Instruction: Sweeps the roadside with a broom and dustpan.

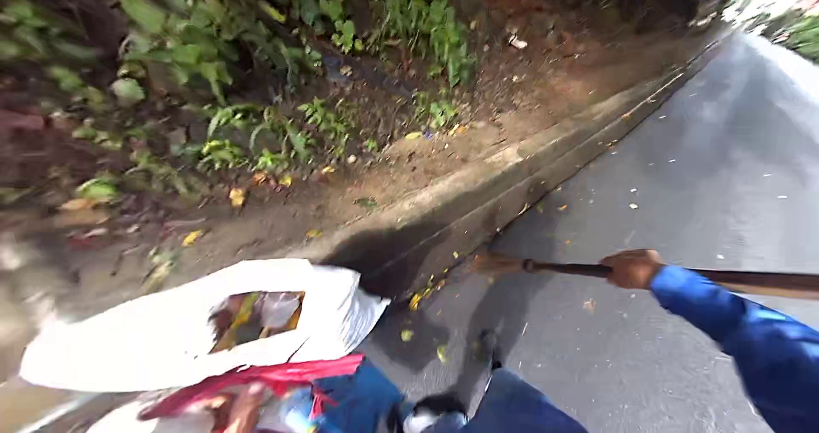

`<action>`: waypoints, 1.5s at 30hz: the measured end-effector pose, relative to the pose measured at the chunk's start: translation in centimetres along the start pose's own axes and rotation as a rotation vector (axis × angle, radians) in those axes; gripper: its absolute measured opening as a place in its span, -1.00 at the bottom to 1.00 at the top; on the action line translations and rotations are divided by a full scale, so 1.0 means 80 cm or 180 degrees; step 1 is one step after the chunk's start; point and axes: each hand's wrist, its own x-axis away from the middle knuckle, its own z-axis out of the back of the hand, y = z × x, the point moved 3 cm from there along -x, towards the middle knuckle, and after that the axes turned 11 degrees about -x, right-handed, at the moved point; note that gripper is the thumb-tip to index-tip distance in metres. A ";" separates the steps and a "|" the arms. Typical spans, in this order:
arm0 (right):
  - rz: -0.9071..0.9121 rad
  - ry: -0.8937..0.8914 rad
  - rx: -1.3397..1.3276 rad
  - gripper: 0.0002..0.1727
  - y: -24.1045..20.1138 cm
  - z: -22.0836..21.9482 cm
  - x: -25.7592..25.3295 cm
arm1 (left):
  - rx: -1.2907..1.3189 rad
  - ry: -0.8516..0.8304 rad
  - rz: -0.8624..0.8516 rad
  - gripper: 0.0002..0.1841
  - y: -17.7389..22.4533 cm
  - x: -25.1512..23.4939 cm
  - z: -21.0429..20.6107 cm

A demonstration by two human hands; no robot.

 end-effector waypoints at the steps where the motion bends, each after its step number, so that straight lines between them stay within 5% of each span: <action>1: -0.0164 0.0072 -0.0176 -0.63 0.044 -0.012 -0.010 | -0.0004 -0.0020 0.0192 -0.78 -0.020 0.009 -0.007; 6: -0.1069 -0.0106 -0.1099 -0.53 0.109 -0.097 -0.074 | -0.0561 0.0350 0.1144 -0.42 -0.064 0.053 -0.058; 9: -0.0971 -0.0737 -0.1149 -0.47 0.057 -0.176 -0.131 | -0.0944 0.0333 0.1843 -0.52 -0.072 0.072 -0.102; 12: -0.0238 -0.1587 -0.0703 -0.44 -0.024 -0.226 -0.134 | -0.0963 0.0492 0.2523 -0.61 -0.085 0.097 -0.140; 15: 0.0255 -0.1726 -0.0575 -0.48 -0.032 -0.193 -0.131 | -0.0824 0.0967 0.2671 -0.53 -0.104 0.122 -0.138; 19: 0.0469 -0.0987 -0.0328 -0.48 0.029 -0.073 -0.150 | -0.0955 0.1181 0.2982 -0.48 -0.084 0.115 -0.111; 23: 0.0248 -0.0856 -0.0455 -0.35 0.045 -0.026 -0.215 | -0.1069 0.1226 0.2950 -0.51 -0.046 0.099 -0.119; 29: 0.0679 -0.1252 0.0136 -0.33 -0.094 -0.106 -0.269 | -0.0755 0.1220 0.2128 -0.52 0.003 0.090 -0.184; 32: 0.1028 -0.1337 0.0100 -0.39 -0.072 -0.059 -0.263 | -0.1136 0.1153 0.1935 -0.56 0.006 0.087 -0.199; 36: 0.0731 -0.0879 -0.0009 -0.41 -0.029 0.024 -0.243 | -0.1154 0.0987 0.2023 -0.59 0.001 0.088 -0.207; 42: 0.0732 -0.0864 0.0204 -0.38 -0.139 -0.079 -0.273 | -0.1174 0.0979 0.2036 -0.62 0.000 0.074 -0.214; 45: 0.1191 -0.1216 0.0410 -0.39 -0.155 -0.063 -0.260 | -0.1237 0.1089 0.1988 -0.64 -0.003 0.076 -0.215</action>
